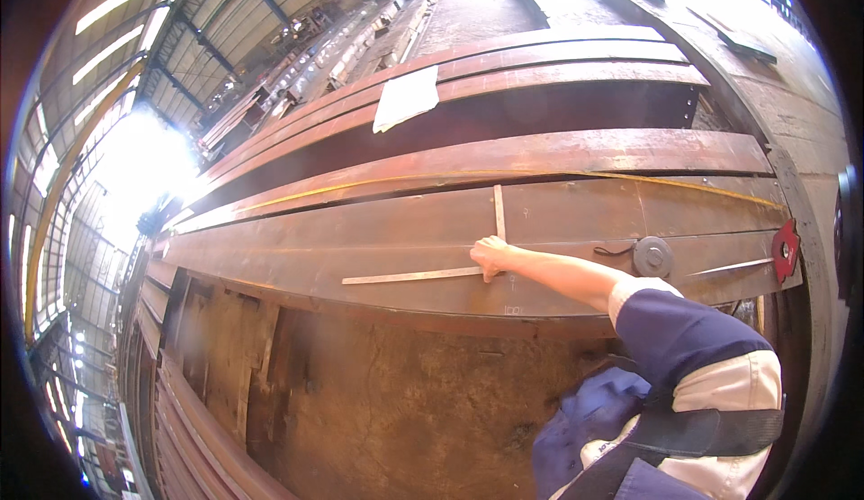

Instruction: The person measures large metal sheets using a tape measure and a square tool, then marks the sheets with a marker. The person moves between different stacks of metal sheets to perform measurements and markings.

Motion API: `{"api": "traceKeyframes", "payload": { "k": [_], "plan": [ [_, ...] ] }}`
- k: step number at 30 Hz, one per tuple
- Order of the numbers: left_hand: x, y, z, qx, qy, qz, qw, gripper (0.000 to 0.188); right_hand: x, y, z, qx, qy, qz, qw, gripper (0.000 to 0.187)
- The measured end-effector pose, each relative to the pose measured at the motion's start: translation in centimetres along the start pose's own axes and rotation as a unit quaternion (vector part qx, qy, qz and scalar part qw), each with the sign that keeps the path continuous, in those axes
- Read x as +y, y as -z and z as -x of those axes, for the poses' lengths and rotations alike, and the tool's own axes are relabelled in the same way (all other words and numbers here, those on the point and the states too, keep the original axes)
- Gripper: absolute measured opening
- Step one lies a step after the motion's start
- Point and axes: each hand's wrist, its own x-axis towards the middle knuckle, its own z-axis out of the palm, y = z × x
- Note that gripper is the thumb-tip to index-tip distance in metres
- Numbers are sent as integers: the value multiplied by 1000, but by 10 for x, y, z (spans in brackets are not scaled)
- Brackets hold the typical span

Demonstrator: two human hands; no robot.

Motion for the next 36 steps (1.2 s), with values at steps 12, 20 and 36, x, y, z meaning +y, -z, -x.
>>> {"api": "traceKeyframes", "payload": {
  "k": [12, 20, 36],
  "plan": [
    [-6, -3, -4, -35, -4, 151, 988, 14, 32, 37, -22, -142, 85, -319, 933, 33],
    [-6, -26, 8, -62, 29, 147, 987, 13, 147, 44, 69, -1, 102, -152, 983, 27],
    [-40, -39, 26, -116, 53, 148, 981, 11, 232, -9, 151, 121, -103, -120, 980, 28]
  ]
}}
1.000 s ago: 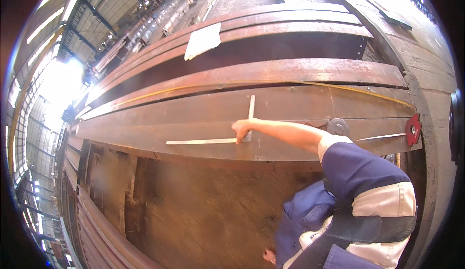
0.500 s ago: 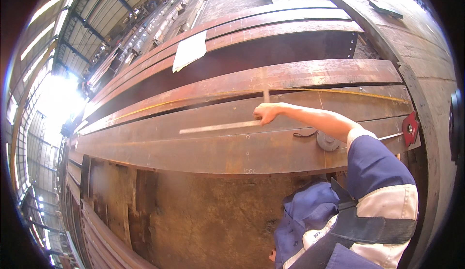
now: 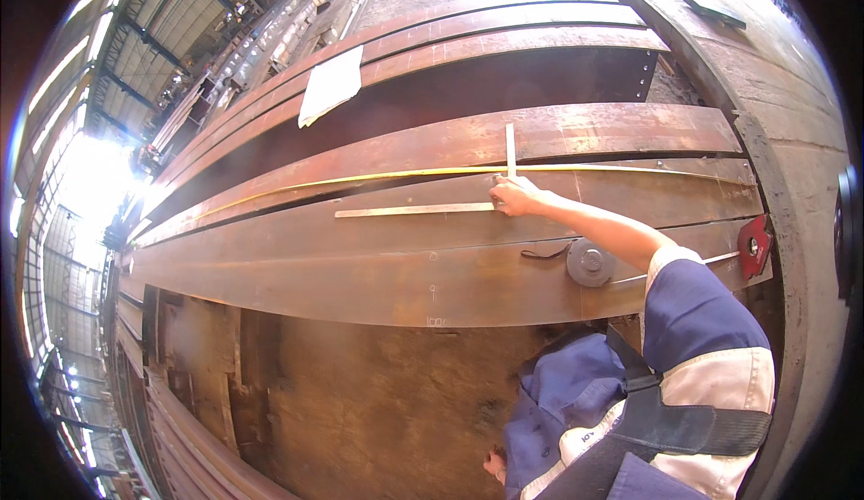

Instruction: The person measures large metal sheets using a tape measure and a square tool, then marks the sheets with a marker. The person moves between different stacks of metal sheets to perform measurements and markings.

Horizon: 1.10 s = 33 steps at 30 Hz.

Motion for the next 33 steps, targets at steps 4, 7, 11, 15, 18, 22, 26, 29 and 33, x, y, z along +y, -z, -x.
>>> {"api": "traceKeyframes", "payload": {
  "k": [4, 7, 11, 15, 18, 22, 26, 29, 33],
  "plan": [
    [-6, -2, 9, -10, 8, 9, 1000, 12, -13, 8, 28, 94, -6, 23, 995, 28],
    [-15, -3, 21, 12, 12, 14, 1000, 13, -8, 36, 63, -31, -15, 9, 999, 46],
    [-35, -7, 38, 31, 4, 8, 999, 16, 0, 68, 133, -94, -39, 16, 995, 62],
    [-54, -10, 55, 66, 30, -31, 997, 19, 5, 85, 185, -150, -101, 45, 983, 81],
    [-51, -13, 71, 72, 29, -182, 980, 22, 1, 79, 206, -189, -127, 60, 972, 94],
    [-20, -26, 87, 71, 21, -196, 978, 24, 0, 62, 215, -181, -156, 49, 970, 105],
    [13, -43, 84, 46, 10, -103, 993, 22, 4, 55, 216, -183, -155, 47, 970, 109],
    [25, -49, 68, 39, 9, -60, 997, 21, 6, 58, 215, -169, -141, 31, 975, 106],
    [22, -50, 50, 9, 7, -71, 997, 23, 3, 60, 213, -161, -148, 12, 976, 104]
  ]
}}
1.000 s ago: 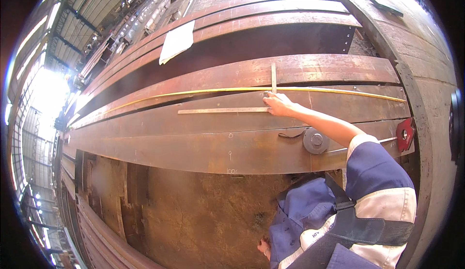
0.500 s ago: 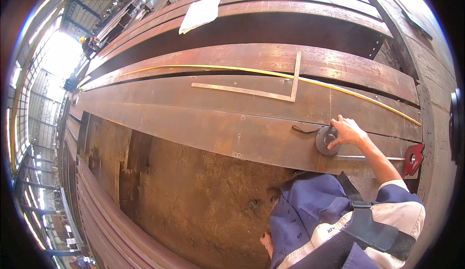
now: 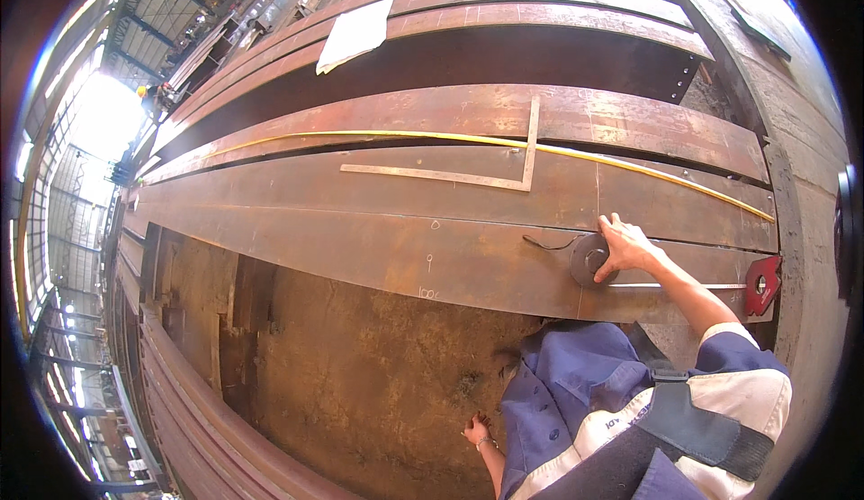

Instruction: The person measures large metal sheets using a tape measure and a square tool, then marks the sheets with a marker. The person moves between different stacks of metal sheets to perform measurements and markings.

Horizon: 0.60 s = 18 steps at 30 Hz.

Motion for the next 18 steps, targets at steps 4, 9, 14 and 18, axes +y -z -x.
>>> {"api": "traceKeyframes", "payload": {
  "k": [4, 9, 14, 18],
  "plan": [
    [-10, -1, 3, 21, 3, 3, 1000, 25, -2, 1, 5, 22, 21, 3, 1000, 97],
    [-32, 9, 15, 39, 1, -54, 998, 21, -4, 10, 13, 36, 49, -71, 996, 69],
    [-64, 21, -4, -25, 49, 16, 998, 18, -25, 19, 18, 33, 74, -71, 994, 49],
    [-74, 24, -25, -50, 28, 81, 995, 16, -48, 16, 25, 67, 127, -71, 987, 38]
  ]
}}
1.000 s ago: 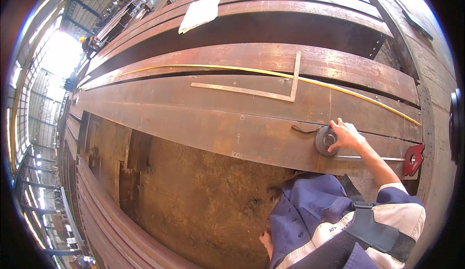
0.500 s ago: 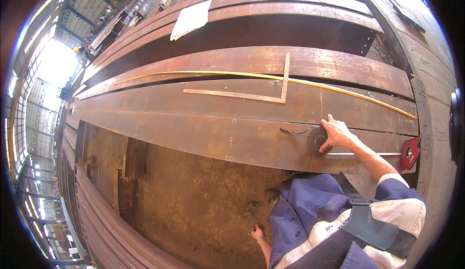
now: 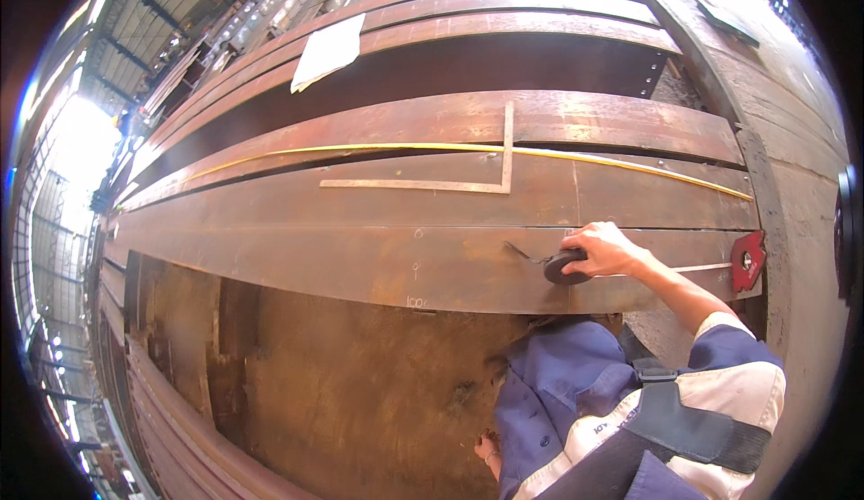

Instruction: The person measures large metal sheets using a tape measure and a square tool, then marks the sheets with a marker. The person moves between different stacks of metal sheets to perform measurements and markings.

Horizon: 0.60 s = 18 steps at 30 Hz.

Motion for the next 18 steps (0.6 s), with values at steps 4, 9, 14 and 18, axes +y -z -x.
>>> {"api": "traceKeyframes", "payload": {
  "k": [4, 9, 14, 18],
  "plan": [
    [9, 5, -13, 42, -19, -34, 998, 16, -21, -8, 2, 29, 32, 19, 999, 31],
    [27, 17, -32, 6, -28, -13, 999, 17, -40, -18, 0, 56, 47, 83, 994, 27],
    [47, 42, -53, 8, -15, -65, 998, 18, -60, -29, -5, 63, 31, 116, 991, 25],
    [73, 68, -71, 6, -7, -114, 993, 19, -78, -38, -14, 80, 18, 142, 986, 26]
  ]
}}
